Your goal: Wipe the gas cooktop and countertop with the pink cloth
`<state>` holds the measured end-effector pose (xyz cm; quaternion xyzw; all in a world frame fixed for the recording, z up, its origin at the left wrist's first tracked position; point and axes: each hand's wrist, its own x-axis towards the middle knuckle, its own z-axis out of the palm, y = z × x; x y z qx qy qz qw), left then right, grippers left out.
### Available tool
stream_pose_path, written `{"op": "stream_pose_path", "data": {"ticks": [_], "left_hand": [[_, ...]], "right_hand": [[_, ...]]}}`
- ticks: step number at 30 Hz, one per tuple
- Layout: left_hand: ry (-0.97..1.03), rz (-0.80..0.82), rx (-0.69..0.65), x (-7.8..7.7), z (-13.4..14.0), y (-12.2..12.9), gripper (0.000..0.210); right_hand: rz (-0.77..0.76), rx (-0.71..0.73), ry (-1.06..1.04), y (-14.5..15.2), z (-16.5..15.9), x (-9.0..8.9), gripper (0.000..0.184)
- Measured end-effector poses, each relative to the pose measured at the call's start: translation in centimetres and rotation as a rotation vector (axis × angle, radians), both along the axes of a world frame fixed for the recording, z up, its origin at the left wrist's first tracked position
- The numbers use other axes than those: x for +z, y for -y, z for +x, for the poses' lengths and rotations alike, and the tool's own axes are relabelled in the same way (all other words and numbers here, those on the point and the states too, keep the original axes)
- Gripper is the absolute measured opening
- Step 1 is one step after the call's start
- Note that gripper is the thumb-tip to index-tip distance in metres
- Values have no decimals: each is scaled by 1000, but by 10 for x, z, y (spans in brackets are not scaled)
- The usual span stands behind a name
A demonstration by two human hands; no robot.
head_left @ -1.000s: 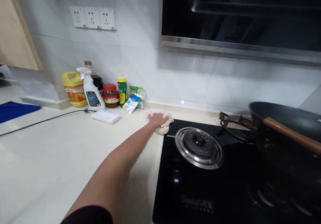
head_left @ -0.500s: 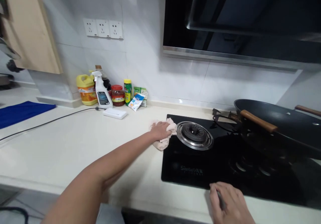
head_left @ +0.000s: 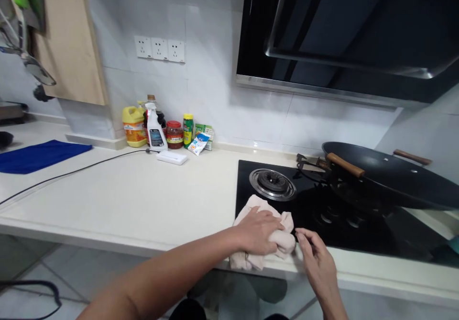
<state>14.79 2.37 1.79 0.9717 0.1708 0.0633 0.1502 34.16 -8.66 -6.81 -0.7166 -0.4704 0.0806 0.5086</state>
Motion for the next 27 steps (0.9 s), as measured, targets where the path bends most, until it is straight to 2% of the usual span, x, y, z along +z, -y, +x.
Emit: {"op": "stream_pose_path", "data": {"ticks": [2,4,7,10,14,16,18,20,23,27], "left_hand": [[30,-10,-23,-1,7,16,54],[73,-33,-9,-4,15,25,56],[171,-103,49,-9,23,31,76],[272,-205,86,-10,16,34,95],[374,-237,125,-6,-25,29,94],[417,-176,216,-7,-55,21,79],[428,-89,362,-10,-85,9,59],[376,-1,486,-16,-111,-2,49],[263,80,554,-25,-137,-12,51],[246,92,495,-37,-147,-17,57]], "right_hand": [[62,50,-113,3,0,2,51],[103,96,-127,7,-2,4,51],[46,156,78,16,-3,8,50],[-71,172,344,24,0,17,42],[-56,114,531,30,-5,44,44],[-68,177,580,27,-17,58,50],[-173,296,613,18,-34,67,60],[-343,382,615,3,-54,70,73],[-523,423,578,-21,-83,67,81],[-479,529,597,-40,-113,66,70]]}}
